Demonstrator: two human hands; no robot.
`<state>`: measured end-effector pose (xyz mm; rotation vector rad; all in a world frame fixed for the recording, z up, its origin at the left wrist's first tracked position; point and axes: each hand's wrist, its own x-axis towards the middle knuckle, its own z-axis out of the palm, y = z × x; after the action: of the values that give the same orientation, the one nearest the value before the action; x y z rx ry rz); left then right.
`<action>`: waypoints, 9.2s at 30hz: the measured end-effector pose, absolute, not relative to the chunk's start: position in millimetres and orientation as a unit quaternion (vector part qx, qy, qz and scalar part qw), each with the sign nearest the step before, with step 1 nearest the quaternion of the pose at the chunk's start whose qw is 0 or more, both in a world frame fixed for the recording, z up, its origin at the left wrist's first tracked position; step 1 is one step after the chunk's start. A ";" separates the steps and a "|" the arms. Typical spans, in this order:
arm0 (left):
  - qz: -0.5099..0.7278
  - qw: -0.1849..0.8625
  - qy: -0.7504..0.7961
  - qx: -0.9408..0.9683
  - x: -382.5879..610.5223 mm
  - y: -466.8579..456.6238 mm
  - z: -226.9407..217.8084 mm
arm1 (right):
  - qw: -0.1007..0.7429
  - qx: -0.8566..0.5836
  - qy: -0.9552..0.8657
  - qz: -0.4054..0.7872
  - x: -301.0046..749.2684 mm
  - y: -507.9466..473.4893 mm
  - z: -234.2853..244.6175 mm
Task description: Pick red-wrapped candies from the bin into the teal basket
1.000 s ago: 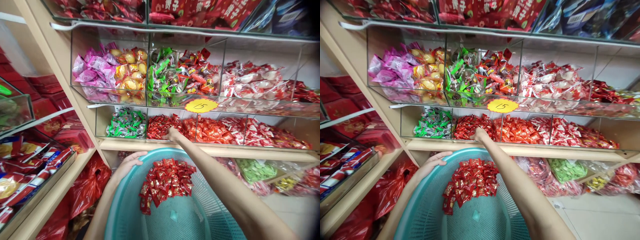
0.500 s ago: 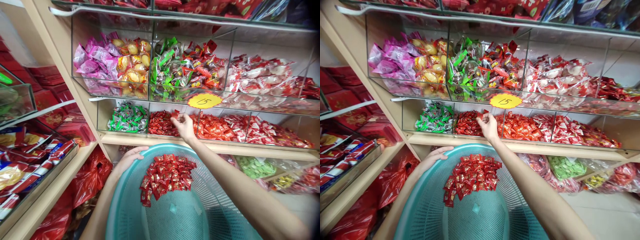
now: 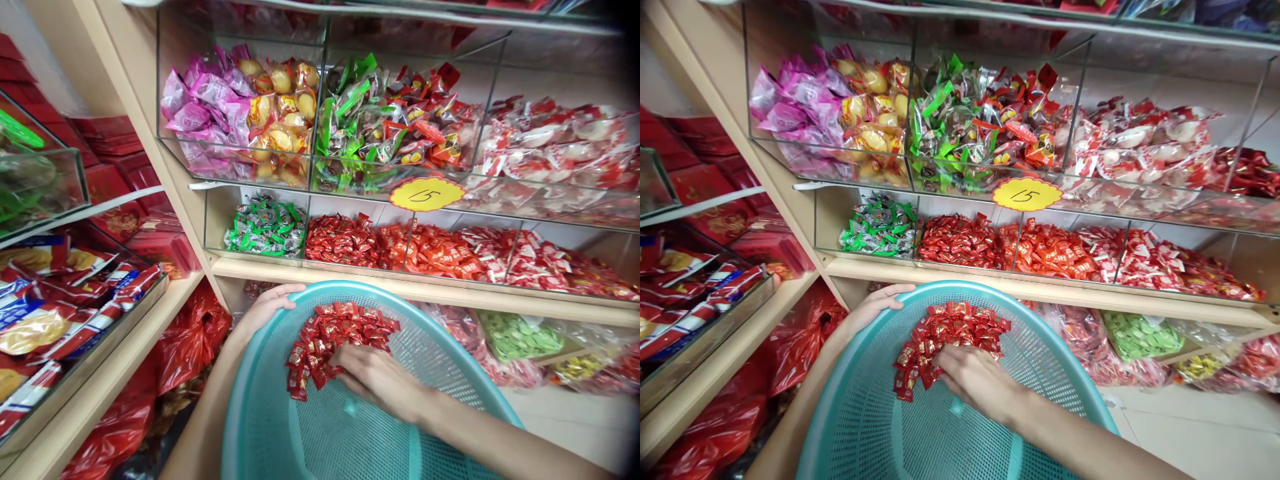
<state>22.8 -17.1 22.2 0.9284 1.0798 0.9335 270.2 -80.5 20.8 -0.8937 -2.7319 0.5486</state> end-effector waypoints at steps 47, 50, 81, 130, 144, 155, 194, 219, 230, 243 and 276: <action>0.430 0.667 0.474 0.382 25.2 -20.4 31.3 | 0.126 -0.283 -0.951 0.005 248.7 -46.0 44.0; 0.429 0.666 0.476 0.382 24.7 -19.9 29.9 | 0.250 -0.363 -0.897 0.019 255.3 4.1 76.5; 0.424 0.663 0.487 0.379 27.3 -19.0 33.9 | 0.237 -0.505 -0.750 0.356 274.5 104.4 93.1; 0.425 0.661 0.481 0.390 24.1 -19.2 28.8 | 0.231 -0.395 -0.888 0.035 263.3 64.2 89.2; 0.419 0.667 0.487 0.377 24.3 -18.3 28.0 | 0.051 -0.554 -0.816 0.157 273.3 124.7 73.1; 0.415 0.673 0.488 0.370 25.8 -17.8 27.9 | 0.039 -0.529 -0.813 0.241 270.5 128.4 73.5; 0.422 0.668 0.474 0.389 25.3 -18.6 24.9 | 0.208 -0.360 -0.904 0.102 284.5 35.9 136.6; 0.439 0.668 0.456 0.391 22.5 -16.1 20.0 | 0.154 -0.227 -0.954 0.118 223.4 12.3 64.6; 0.433 0.673 0.466 0.377 23.9 -17.4 25.9 | 0.094 -0.487 -0.808 0.319 284.5 123.7 76.9; 0.429 0.674 0.470 0.375 24.1 -15.4 23.9 | 0.099 -0.499 -0.790 0.341 283.3 127.6 67.9; 0.433 0.668 0.456 0.398 24.9 -14.6 18.2 | 0.234 -0.242 -0.926 0.170 261.6 3.7 76.0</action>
<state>24.9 -14.6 18.2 0.8969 1.0291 0.9770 261.6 3.7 76.0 -0.6635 -2.5429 0.4662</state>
